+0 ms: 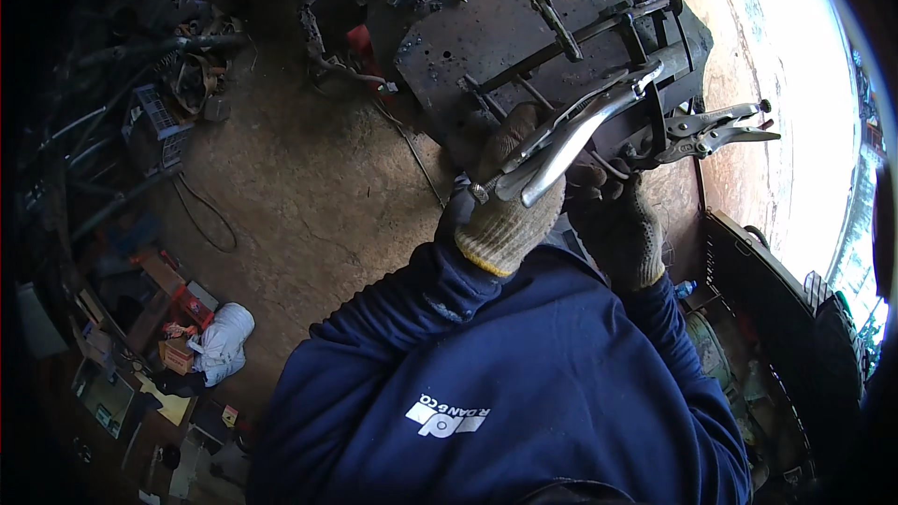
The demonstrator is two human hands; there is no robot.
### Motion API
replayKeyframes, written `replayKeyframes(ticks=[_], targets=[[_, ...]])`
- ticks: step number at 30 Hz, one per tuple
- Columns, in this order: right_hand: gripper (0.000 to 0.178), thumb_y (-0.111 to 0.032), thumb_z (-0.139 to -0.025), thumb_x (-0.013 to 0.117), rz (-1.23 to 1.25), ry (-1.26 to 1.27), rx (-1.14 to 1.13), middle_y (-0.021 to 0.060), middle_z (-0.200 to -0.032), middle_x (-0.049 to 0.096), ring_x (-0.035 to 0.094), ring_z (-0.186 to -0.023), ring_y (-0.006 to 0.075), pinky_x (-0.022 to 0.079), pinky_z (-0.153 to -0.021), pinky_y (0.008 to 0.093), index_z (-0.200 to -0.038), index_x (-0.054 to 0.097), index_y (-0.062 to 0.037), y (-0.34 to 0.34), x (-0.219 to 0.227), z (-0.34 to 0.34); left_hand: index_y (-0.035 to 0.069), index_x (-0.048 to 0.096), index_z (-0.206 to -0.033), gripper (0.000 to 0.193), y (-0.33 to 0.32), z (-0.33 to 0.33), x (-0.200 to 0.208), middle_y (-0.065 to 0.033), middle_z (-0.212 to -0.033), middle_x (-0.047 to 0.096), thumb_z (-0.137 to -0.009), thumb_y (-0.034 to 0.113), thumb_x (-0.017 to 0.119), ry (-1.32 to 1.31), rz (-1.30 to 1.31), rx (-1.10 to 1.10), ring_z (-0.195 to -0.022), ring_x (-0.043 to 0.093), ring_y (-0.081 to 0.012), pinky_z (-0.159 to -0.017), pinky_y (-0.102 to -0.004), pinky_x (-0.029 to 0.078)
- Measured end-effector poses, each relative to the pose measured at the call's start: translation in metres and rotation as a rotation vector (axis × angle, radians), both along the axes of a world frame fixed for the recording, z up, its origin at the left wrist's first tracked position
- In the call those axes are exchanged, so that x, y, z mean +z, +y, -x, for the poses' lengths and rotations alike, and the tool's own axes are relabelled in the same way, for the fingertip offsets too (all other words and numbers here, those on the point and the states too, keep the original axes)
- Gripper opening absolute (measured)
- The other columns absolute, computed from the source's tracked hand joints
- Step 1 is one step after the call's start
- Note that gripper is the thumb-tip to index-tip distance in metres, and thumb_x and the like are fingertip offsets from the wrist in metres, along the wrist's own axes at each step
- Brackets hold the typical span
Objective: The person positions a curved metal piece onto a larger assembly using clamps, grinds the surface with a handheld grinder, and performs spot welding on the joints while holding the components in place.
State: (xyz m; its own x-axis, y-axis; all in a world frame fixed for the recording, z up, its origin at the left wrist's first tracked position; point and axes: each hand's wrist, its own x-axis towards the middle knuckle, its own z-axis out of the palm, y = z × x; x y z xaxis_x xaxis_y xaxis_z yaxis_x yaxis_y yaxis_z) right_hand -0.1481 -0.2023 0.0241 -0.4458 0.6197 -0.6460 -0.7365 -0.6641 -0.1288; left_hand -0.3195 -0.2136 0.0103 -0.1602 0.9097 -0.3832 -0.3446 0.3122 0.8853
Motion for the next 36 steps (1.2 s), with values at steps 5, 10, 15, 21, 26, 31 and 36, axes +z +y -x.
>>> replayKeyframes(ticks=[5,10,15,21,26,31,36], targets=[[0.029,-0.027,-0.095,0.05,-0.021,-0.023,0.006,0.0139,-0.108,0.058,0.052,-0.109,0.0259,0.041,-0.098,0.0396,-0.112,0.055,-0.0045,0.001,0.005,0.005,-0.002,0.052,-0.123,0.031,-0.004,0.001,-0.014,-0.0171,-0.095,0.068,-0.101,0.02,0.049,-0.133,0.007,-0.126,-0.083,0.07,-0.0245,-0.075,-0.0325,0.059],[0.038,-0.033,-0.098,0.049,-0.232,-0.2,0.133,0.0112,-0.112,0.057,0.051,-0.107,0.0224,0.04,-0.097,0.0371,-0.121,0.051,-0.0028,0.0,0.007,0.008,-0.001,0.051,-0.128,0.036,0.001,0.009,0.003,-0.02,-0.111,0.062,-0.094,0.01,0.052,1.023,-0.538,-0.174,-0.101,0.065,-0.0284,-0.086,-0.0395,0.055],[0.061,-0.045,-0.097,0.05,-0.431,-0.615,0.374,0.0076,-0.112,0.057,0.052,-0.103,0.0173,0.041,-0.095,0.0329,-0.134,0.043,0.0034,-0.001,0.015,0.016,0.001,0.052,-0.125,0.04,-0.008,-0.004,0.0,-0.0178,-0.118,0.057,-0.088,0.013,0.059,1.11,-0.493,-0.05,-0.106,0.06,-0.0286,-0.086,-0.0388,0.052],[0.084,-0.058,-0.089,0.056,-0.252,-0.349,0.331,0.0148,-0.124,0.056,0.056,-0.111,0.024,0.045,-0.095,0.0347,-0.138,0.037,0.0078,0.005,0.017,0.01,0.003,0.056,-0.105,0.032,0.008,0.003,0.013,-0.0128,-0.091,0.065,-0.08,0.011,0.073,0.579,-0.364,0.125,-0.08,0.066,-0.0276,-0.07,-0.0363,0.054],[0.074,-0.056,-0.092,0.053,-0.258,-0.289,0.335,0.0135,-0.124,0.056,0.054,-0.114,0.0262,0.043,-0.1,0.0389,-0.135,0.043,0.0036,0.005,0.019,0.008,0.002,0.057,-0.103,0.031,0.01,-0.003,0.006,-0.0129,-0.086,0.064,-0.079,0.012,0.074,0.218,-0.338,0.209,-0.076,0.067,-0.0246,-0.066,-0.0347,0.053],[0.069,-0.054,-0.094,0.05,-0.21,-0.17,0.234,0.0133,-0.124,0.056,0.054,-0.114,0.0269,0.043,-0.099,0.0407,-0.134,0.044,0.0023,0.001,0.018,0.01,0.001,0.057,-0.101,0.029,0.01,0.003,0.011,-0.0128,-0.084,0.063,-0.08,0.013,0.073,0.197,-0.321,0.193,-0.073,0.066,-0.0232,-0.065,-0.0339,0.053],[0.066,-0.046,-0.096,0.051,-0.231,-0.315,0.239,0.0136,-0.123,0.056,0.055,-0.112,0.0231,0.045,-0.098,0.0354,-0.136,0.04,0.0056,0.002,0.023,0.022,-0.001,0.056,-0.114,0.033,0.01,0.014,0.019,-0.0137,-0.105,0.062,-0.087,0.016,0.065,0.474,-0.212,-0.134,-0.092,0.063,-0.0229,-0.079,-0.0344,0.051]])
